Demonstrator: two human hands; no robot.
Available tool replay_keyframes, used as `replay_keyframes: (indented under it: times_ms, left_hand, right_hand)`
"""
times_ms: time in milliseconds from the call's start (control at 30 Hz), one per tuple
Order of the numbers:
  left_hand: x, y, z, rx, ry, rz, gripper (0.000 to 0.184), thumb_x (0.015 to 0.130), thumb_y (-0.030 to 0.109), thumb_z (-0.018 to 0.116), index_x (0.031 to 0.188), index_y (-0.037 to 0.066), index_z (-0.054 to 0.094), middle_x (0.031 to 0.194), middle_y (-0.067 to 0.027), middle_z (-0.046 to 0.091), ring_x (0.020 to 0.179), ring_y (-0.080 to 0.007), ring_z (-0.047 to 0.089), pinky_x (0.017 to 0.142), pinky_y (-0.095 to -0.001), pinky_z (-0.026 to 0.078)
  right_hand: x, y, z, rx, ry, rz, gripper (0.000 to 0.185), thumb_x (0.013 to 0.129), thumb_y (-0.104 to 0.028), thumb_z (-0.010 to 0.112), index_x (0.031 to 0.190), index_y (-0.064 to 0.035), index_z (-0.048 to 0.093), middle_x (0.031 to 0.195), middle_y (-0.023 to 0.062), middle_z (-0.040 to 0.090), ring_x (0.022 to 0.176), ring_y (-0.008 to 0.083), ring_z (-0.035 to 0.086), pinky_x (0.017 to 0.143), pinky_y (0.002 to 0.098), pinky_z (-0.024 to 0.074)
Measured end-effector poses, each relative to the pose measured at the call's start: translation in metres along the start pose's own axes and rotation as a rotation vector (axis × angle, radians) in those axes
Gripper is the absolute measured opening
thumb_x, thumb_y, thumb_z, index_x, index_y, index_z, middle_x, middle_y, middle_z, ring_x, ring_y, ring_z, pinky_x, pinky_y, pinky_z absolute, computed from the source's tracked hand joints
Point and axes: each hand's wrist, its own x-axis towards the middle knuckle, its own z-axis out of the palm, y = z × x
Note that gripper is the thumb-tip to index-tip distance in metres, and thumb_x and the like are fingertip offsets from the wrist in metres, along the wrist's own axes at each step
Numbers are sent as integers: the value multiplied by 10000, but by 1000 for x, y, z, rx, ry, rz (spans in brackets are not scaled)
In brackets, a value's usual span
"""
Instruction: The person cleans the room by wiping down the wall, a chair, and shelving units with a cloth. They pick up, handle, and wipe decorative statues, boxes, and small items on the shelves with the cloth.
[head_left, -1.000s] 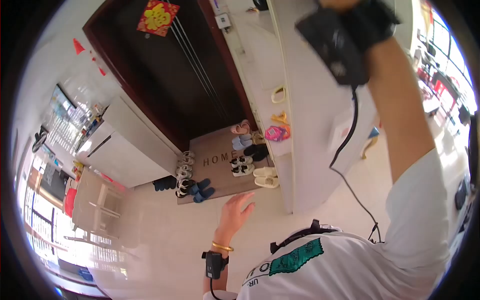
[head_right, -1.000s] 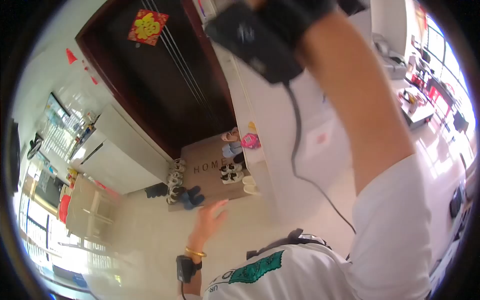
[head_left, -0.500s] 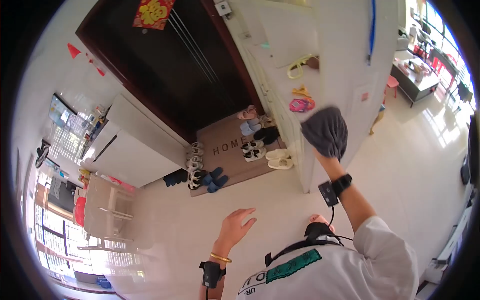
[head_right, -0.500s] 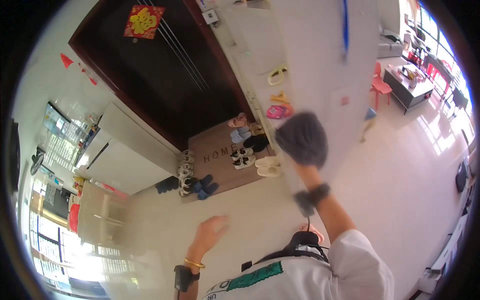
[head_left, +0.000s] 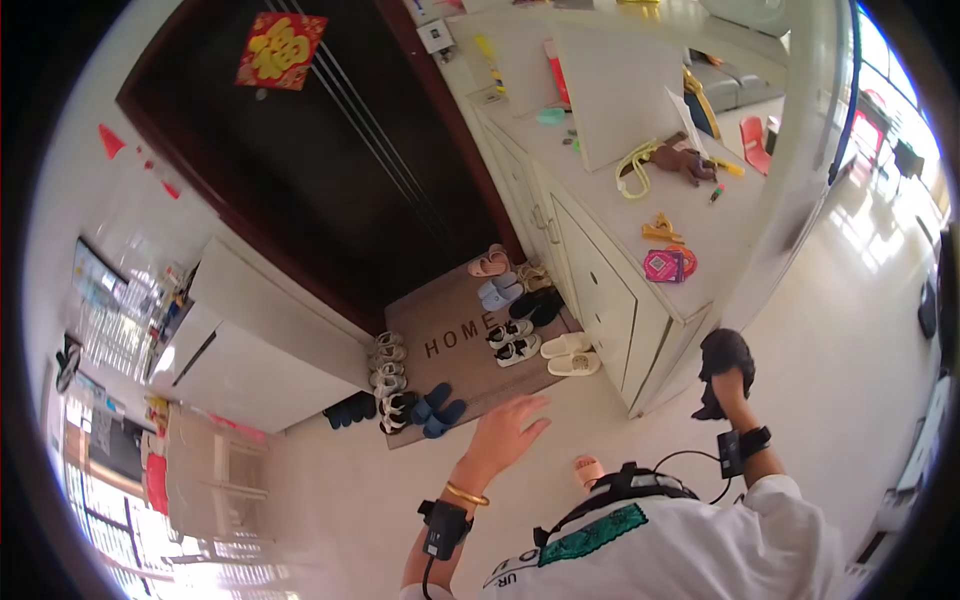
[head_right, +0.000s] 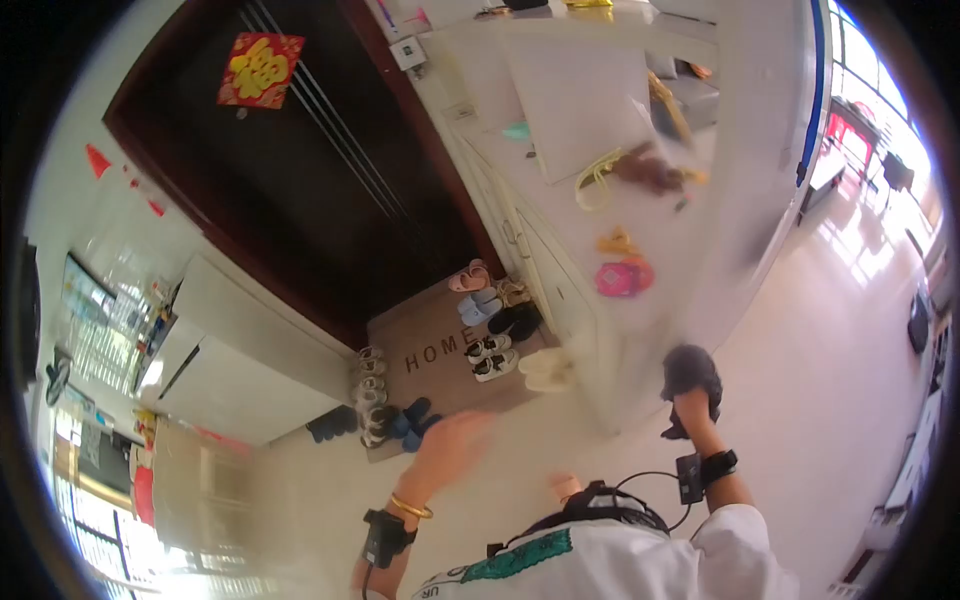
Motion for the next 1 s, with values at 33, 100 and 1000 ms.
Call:
replay_keyframes:
  times_ms: [33,100,1000]
  left_hand:
    - [15,-3,-13,-27,-26,-3,315,827,262,573,1096,100,570,1054,-99,599,977,-277,563,839,-357,451]
    - [41,-19,-31,-19,-4,39,348,818,279,582,1114,97,561,1084,-92,587,997,-272,553,856,-359,441]
    - [356,55,10,-153,-385,1133,541,662,271,725,1147,123,538,1089,-106,485,1096,-283,399,857,-423,405]
  right_hand:
    - [15,8,5,224,-84,307,299,824,-187,465,1065,-37,560,1068,132,571,1017,284,511,914,398,365]
    - [15,40,24,-152,-10,52,252,802,-170,486,1001,-49,580,998,144,586,941,277,535,847,394,394]
    - [82,-306,-80,126,455,738,276,708,-129,697,971,-72,635,996,78,611,976,243,547,900,369,394]
